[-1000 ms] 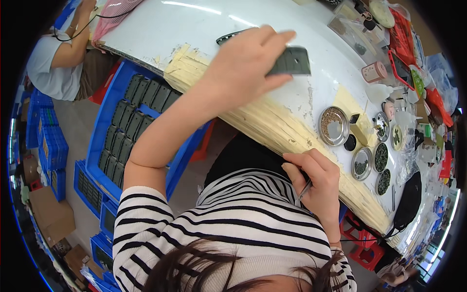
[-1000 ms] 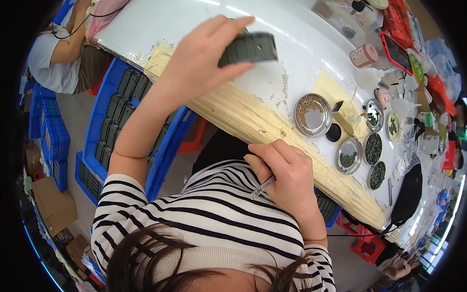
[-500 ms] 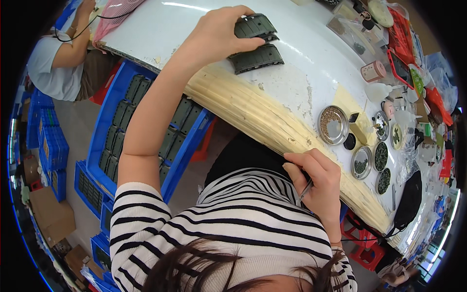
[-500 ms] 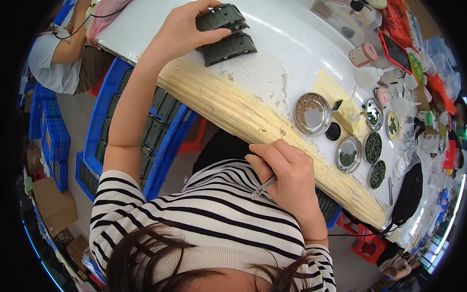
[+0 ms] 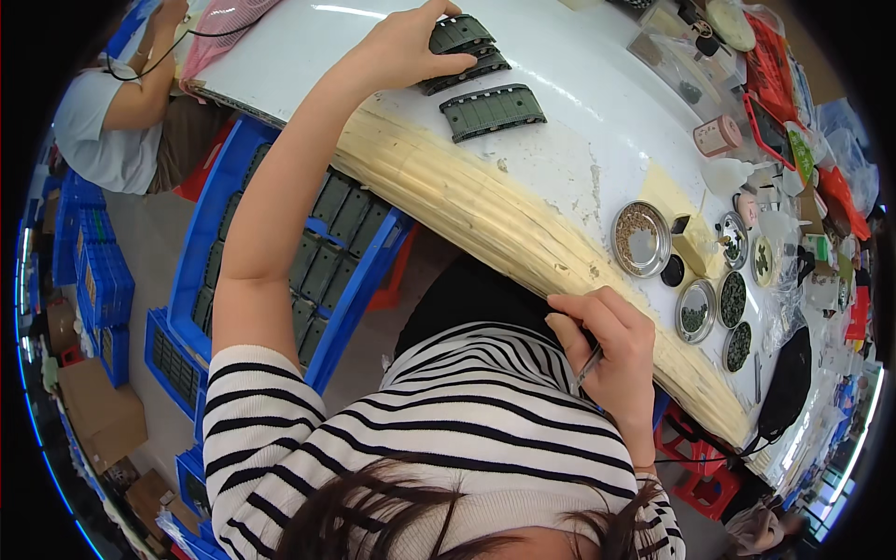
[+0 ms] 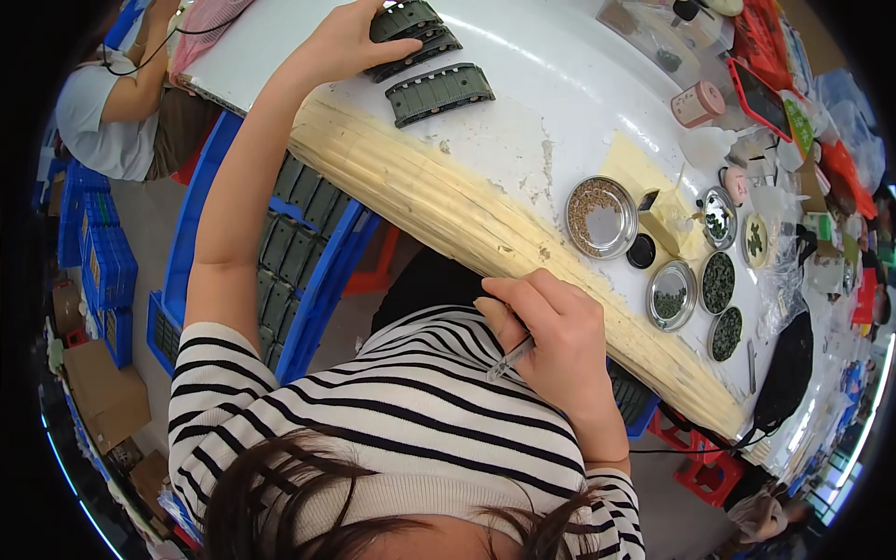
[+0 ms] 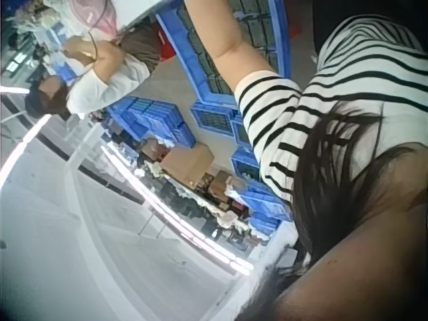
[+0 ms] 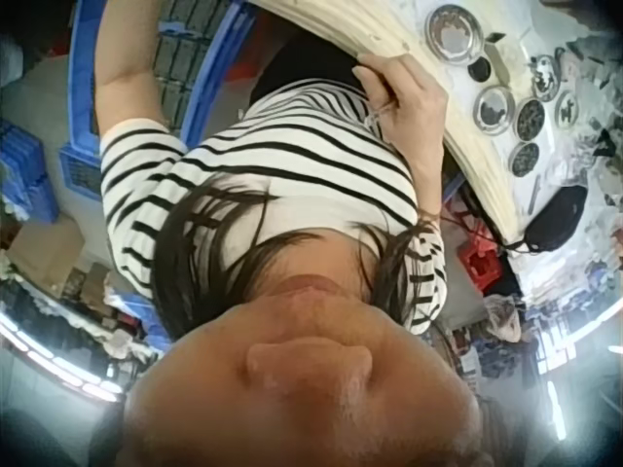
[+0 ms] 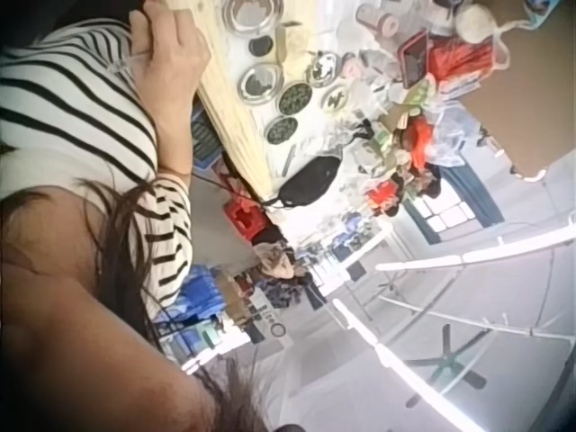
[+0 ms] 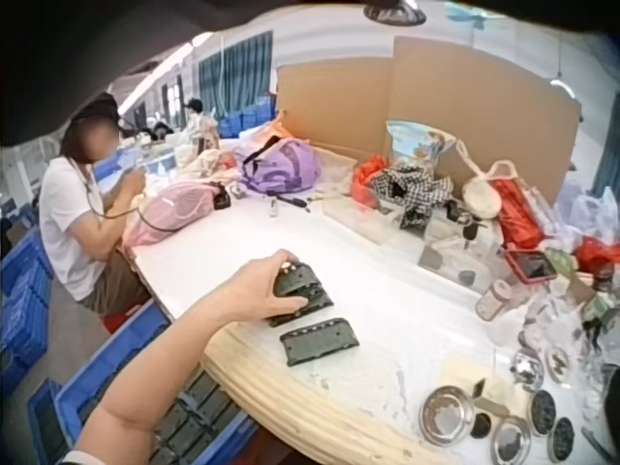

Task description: Apply paint or adhesive to small plastic toy tank models using a brush.

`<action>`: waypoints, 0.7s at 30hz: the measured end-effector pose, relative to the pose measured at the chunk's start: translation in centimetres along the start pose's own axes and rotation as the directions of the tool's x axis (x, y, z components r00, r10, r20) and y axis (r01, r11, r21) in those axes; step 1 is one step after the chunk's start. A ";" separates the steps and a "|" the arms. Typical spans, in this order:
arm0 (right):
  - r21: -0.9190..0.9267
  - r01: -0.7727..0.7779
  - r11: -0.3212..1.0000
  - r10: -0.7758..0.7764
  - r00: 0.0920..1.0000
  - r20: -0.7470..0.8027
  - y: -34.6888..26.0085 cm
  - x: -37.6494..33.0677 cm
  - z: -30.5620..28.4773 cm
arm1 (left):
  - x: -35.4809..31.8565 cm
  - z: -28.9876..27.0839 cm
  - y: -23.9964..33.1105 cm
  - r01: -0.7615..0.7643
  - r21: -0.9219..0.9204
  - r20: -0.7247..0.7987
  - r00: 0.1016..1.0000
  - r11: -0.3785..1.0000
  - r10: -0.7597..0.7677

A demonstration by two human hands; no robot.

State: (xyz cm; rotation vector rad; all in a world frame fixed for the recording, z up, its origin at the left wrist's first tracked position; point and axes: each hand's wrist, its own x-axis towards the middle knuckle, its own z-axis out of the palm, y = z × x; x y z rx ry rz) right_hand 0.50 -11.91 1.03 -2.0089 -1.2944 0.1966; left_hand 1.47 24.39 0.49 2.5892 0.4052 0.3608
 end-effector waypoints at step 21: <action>0.015 -0.015 1.000 0.015 1.000 -0.015 -0.1 -0.1 0.3 | -3.6 1.6 6.6 -0.170 0.217 0.074 0.985 0.961 0.158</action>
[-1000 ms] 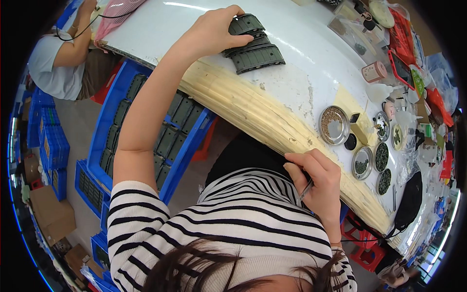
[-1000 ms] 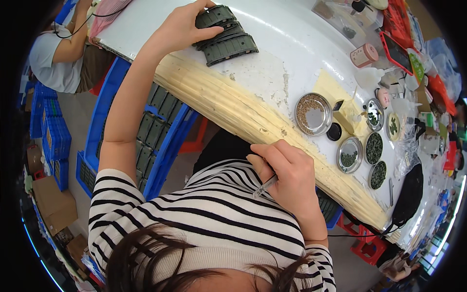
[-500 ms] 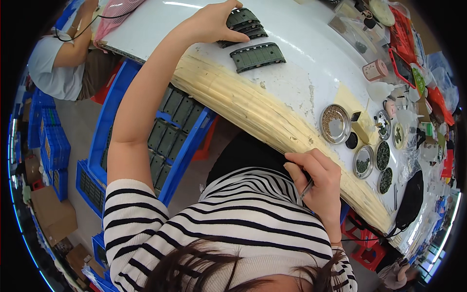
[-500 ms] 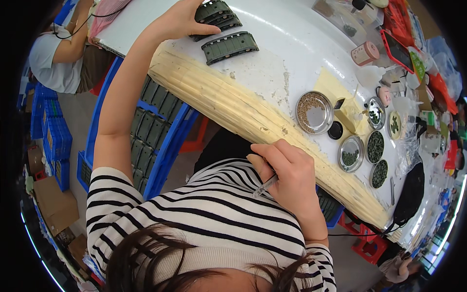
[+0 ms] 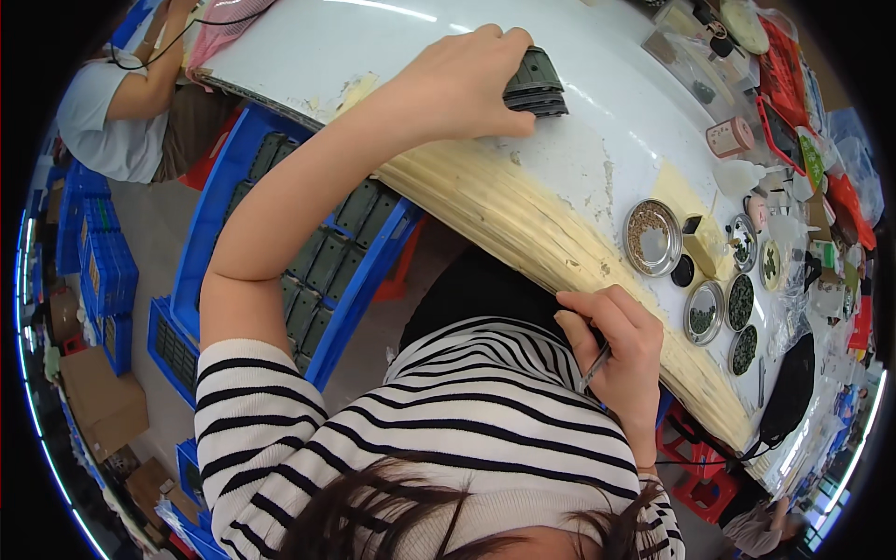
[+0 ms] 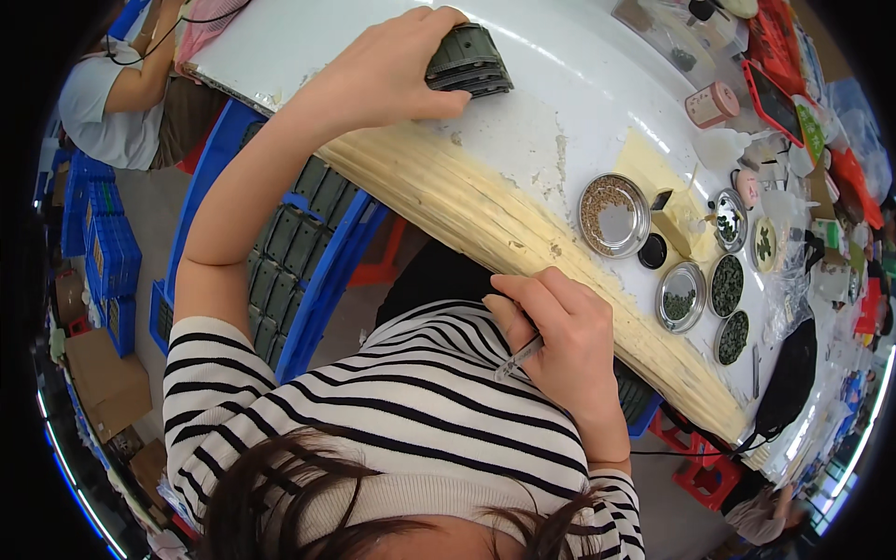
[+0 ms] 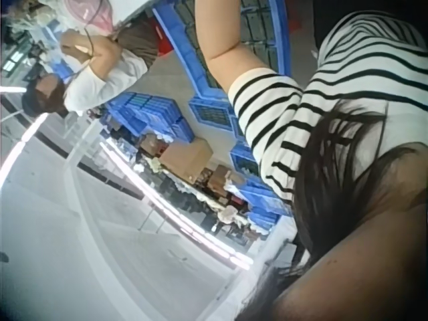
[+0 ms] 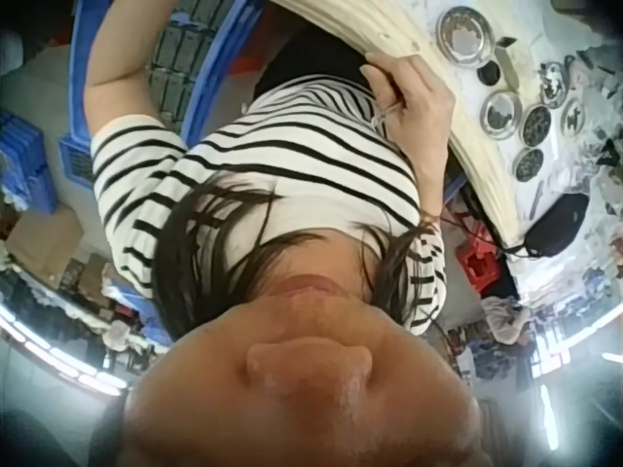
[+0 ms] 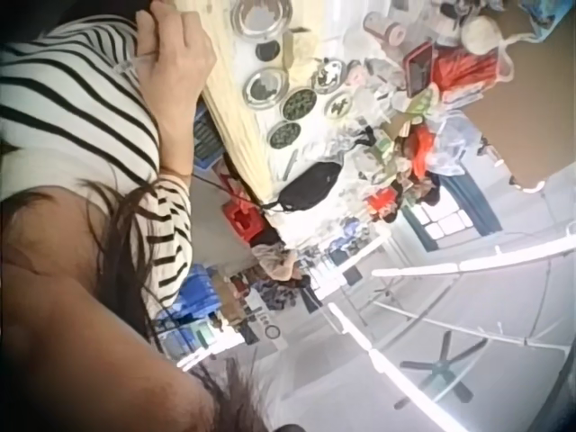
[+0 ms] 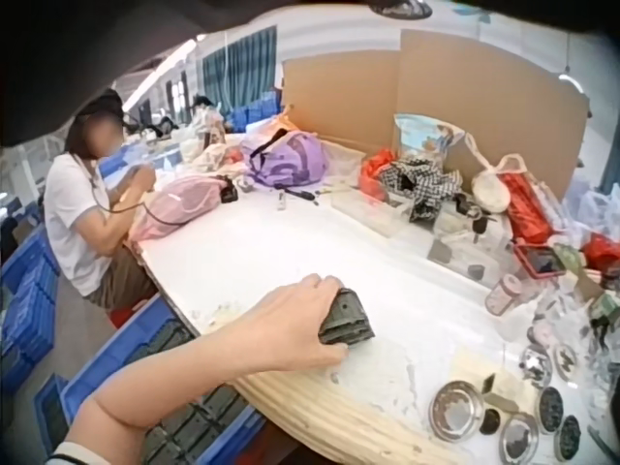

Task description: Apply paint or adhesive to small plastic toy tank models using a brush.

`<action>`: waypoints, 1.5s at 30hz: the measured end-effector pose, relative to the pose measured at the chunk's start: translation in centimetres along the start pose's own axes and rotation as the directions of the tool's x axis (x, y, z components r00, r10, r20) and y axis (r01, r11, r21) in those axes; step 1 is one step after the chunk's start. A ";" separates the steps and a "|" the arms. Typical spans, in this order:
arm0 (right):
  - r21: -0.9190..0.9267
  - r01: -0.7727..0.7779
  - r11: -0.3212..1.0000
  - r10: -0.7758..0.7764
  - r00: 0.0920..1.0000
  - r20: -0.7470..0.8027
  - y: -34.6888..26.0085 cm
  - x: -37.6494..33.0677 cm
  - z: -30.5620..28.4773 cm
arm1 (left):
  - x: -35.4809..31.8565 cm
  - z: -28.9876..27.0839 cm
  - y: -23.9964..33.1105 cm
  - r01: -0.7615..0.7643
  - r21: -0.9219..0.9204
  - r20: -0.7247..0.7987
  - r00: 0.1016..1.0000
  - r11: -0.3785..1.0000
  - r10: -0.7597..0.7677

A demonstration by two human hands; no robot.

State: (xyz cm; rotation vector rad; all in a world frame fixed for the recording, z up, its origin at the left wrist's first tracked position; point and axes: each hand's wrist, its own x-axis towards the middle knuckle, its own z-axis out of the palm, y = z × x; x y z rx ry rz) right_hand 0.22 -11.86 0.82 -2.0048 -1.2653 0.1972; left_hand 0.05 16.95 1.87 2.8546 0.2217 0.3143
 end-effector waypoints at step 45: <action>-0.153 0.204 0.967 -0.137 0.922 0.363 -0.4 -1.6 10.8 | -11.9 17.8 -16.3 0.344 -0.717 -0.264 0.670 0.606 -0.693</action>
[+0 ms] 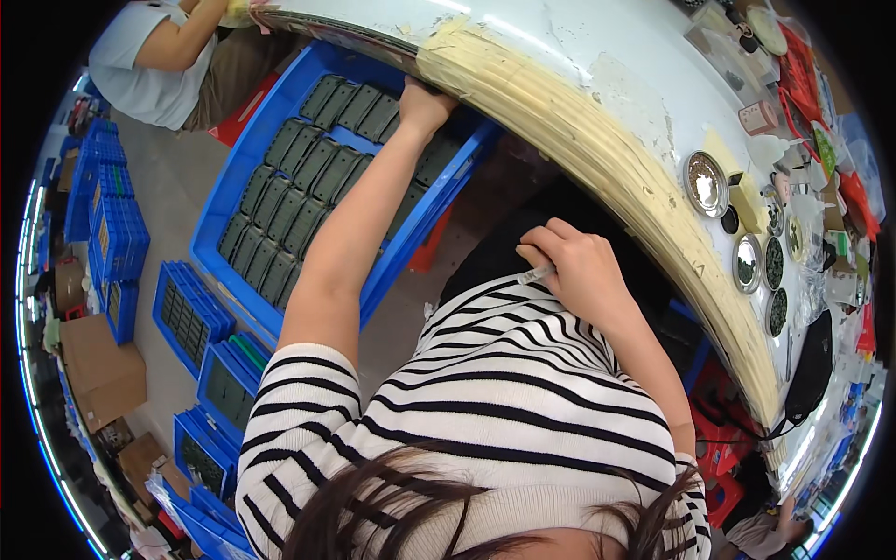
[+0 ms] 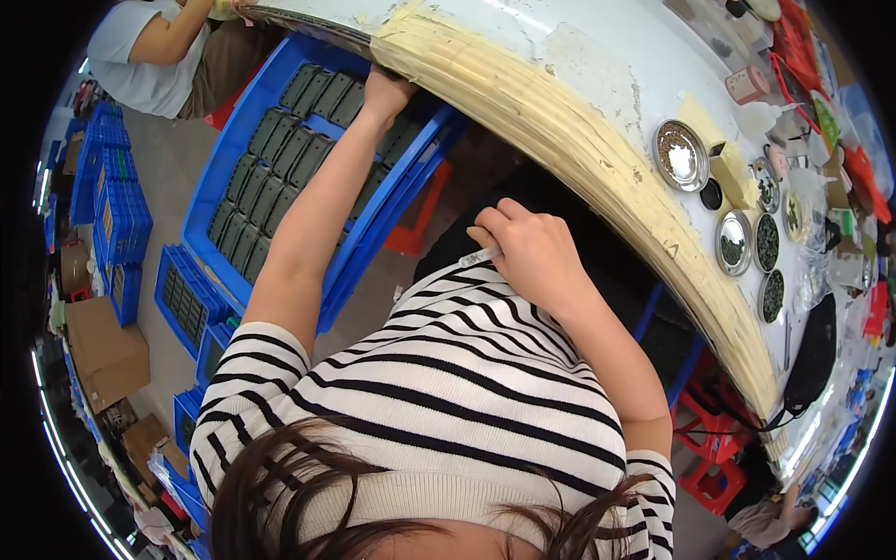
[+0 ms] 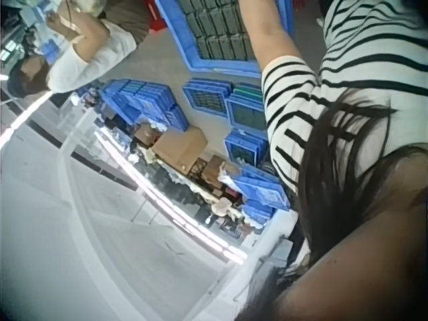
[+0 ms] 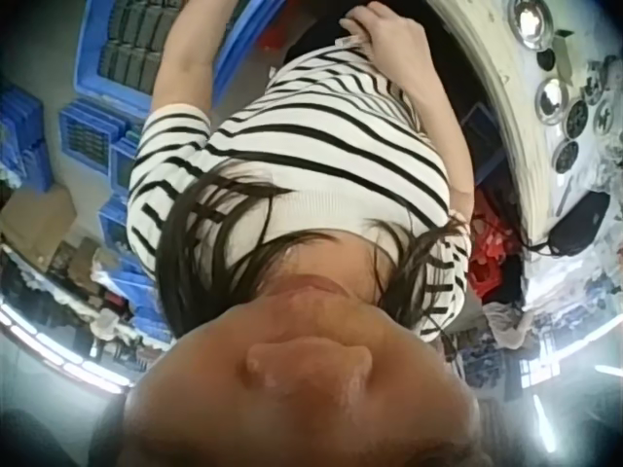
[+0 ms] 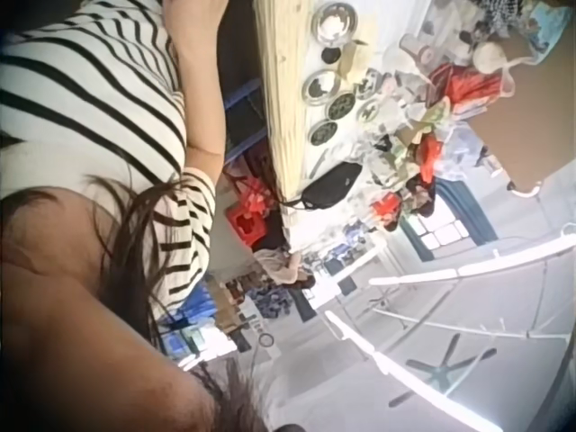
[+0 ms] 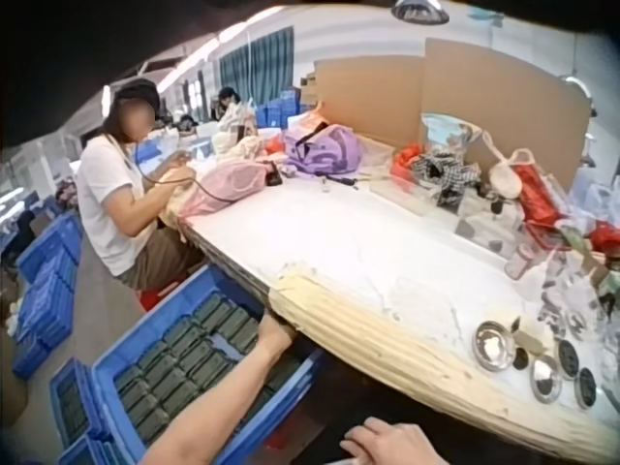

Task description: Apply paint or adhesive to small plastic toy tank models using a brush.

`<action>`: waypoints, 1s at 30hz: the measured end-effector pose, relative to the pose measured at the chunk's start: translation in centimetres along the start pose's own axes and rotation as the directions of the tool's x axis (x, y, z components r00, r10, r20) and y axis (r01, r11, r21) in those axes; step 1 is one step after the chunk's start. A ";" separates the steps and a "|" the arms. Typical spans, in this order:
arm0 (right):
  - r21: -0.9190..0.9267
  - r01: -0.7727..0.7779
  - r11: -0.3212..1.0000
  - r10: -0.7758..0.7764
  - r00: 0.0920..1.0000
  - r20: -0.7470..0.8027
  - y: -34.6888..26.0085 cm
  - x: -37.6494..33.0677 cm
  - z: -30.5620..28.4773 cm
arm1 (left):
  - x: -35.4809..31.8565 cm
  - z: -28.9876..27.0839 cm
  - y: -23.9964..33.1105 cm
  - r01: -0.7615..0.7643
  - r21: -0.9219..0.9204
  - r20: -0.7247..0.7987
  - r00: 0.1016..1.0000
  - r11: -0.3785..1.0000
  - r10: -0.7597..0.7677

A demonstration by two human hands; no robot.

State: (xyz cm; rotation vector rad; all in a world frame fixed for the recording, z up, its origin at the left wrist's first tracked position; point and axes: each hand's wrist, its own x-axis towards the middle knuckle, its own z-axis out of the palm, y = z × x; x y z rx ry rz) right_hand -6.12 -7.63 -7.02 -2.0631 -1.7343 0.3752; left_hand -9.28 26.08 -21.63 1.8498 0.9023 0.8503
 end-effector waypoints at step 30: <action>-0.046 0.553 0.832 -0.554 0.831 -0.044 1.7 10.3 8.6 | -4.1 0.0 1.2 -0.119 0.376 0.360 0.933 0.919 -0.027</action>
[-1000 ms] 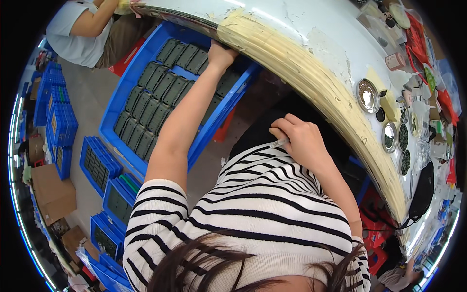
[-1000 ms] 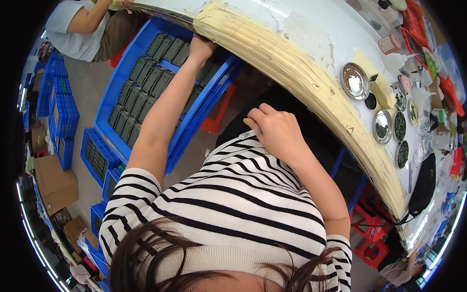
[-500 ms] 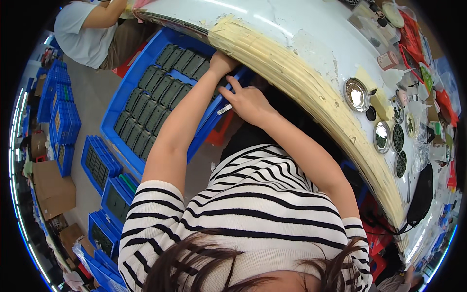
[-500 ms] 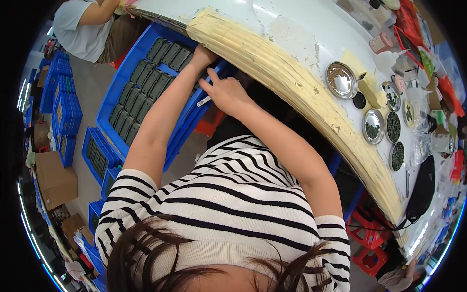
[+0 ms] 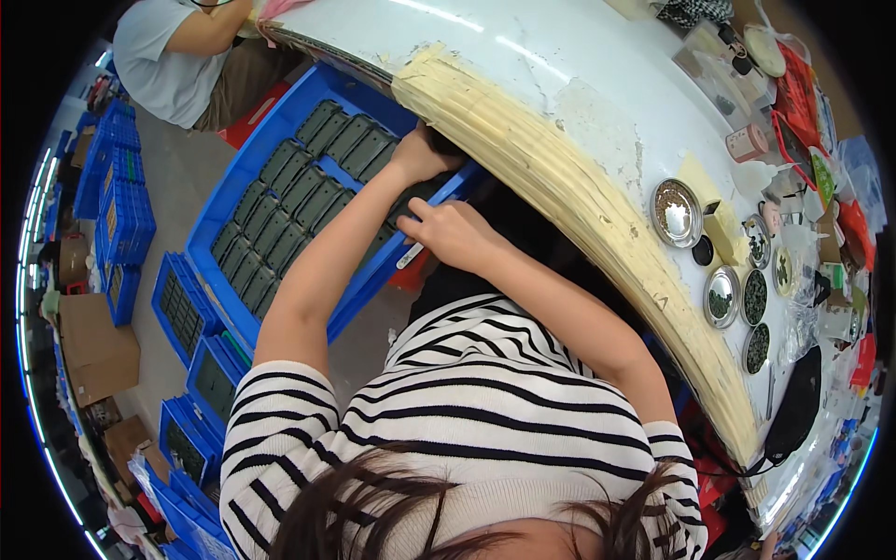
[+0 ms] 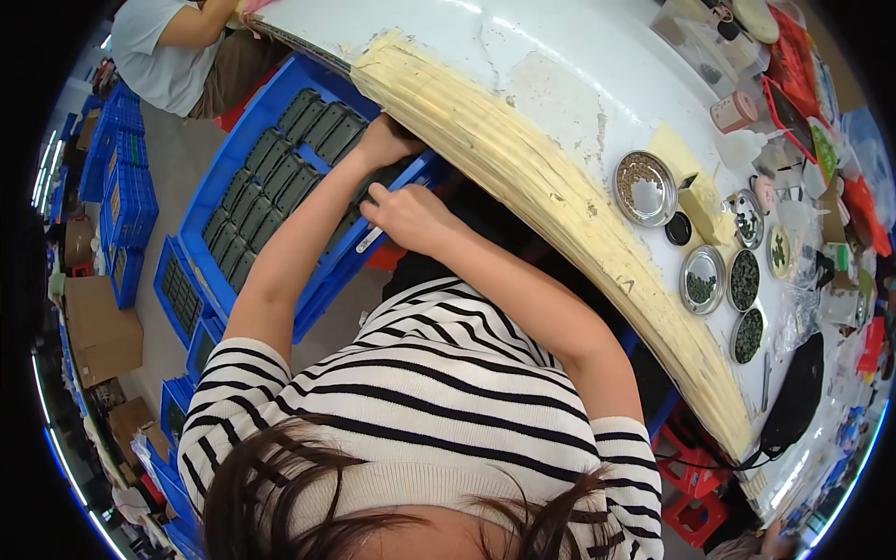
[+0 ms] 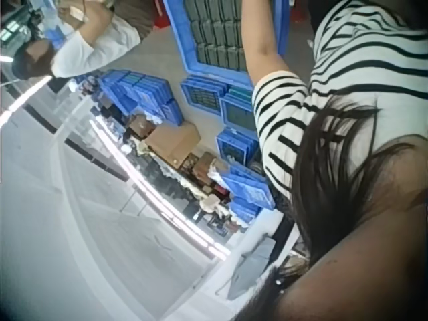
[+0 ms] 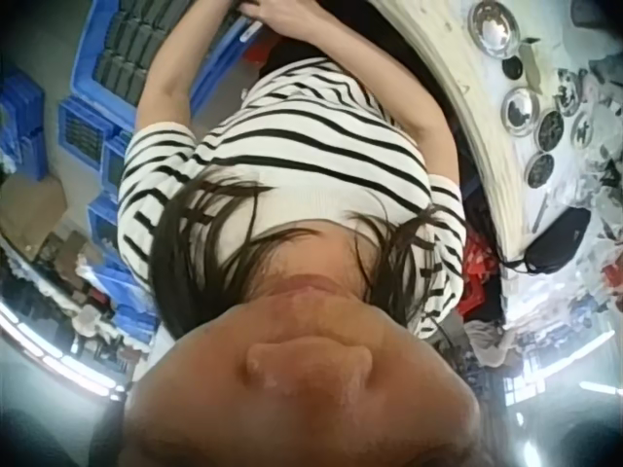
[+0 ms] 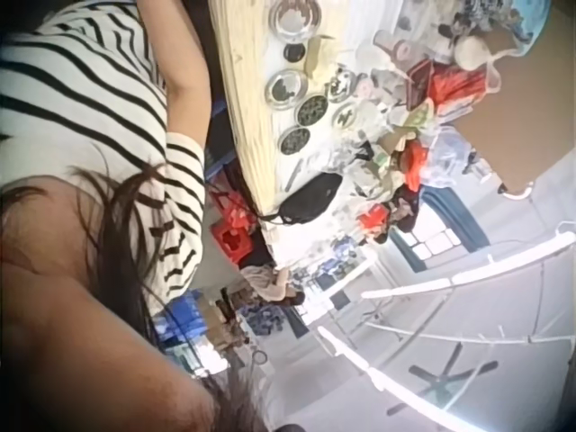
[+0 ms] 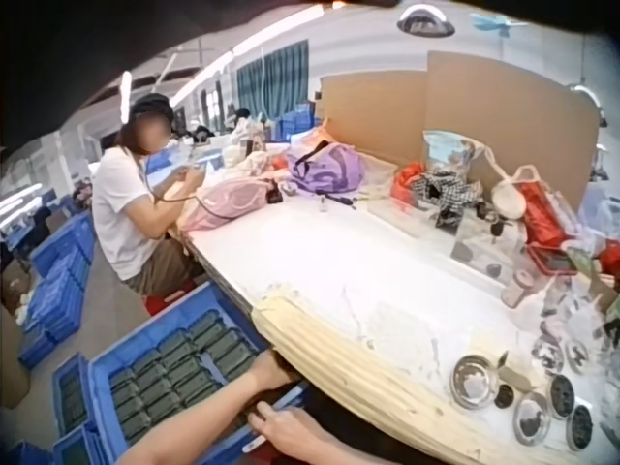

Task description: Apply paint or adhesive to small plastic toy tank models using a brush.

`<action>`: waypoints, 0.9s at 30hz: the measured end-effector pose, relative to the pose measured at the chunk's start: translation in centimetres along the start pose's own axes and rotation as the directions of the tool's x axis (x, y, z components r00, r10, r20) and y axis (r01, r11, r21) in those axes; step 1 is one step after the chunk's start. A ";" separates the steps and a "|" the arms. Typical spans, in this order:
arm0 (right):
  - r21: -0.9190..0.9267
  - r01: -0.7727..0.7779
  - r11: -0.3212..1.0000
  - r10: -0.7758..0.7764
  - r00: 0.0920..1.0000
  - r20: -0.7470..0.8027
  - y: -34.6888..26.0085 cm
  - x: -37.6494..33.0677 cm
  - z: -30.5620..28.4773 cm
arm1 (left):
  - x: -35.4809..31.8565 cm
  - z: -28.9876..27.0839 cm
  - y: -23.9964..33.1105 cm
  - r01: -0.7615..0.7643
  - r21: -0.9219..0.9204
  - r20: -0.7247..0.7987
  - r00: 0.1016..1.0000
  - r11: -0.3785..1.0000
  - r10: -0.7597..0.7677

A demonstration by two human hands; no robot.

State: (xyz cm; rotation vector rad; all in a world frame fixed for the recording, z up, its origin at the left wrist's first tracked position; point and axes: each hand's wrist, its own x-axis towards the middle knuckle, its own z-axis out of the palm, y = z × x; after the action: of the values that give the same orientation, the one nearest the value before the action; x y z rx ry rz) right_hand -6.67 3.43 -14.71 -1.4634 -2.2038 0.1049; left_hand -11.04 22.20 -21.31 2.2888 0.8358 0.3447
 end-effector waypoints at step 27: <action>0.067 0.018 0.998 -0.018 1.000 0.001 -3.8 -1.2 1.5 | -7.1 -3.7 5.9 -0.126 0.055 0.110 0.987 0.990 0.120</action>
State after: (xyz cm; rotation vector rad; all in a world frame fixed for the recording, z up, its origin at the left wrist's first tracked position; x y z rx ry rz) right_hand -10.18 1.06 -15.22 -1.4080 -2.1931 0.1722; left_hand -15.26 16.09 -14.67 2.3995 0.6614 0.2517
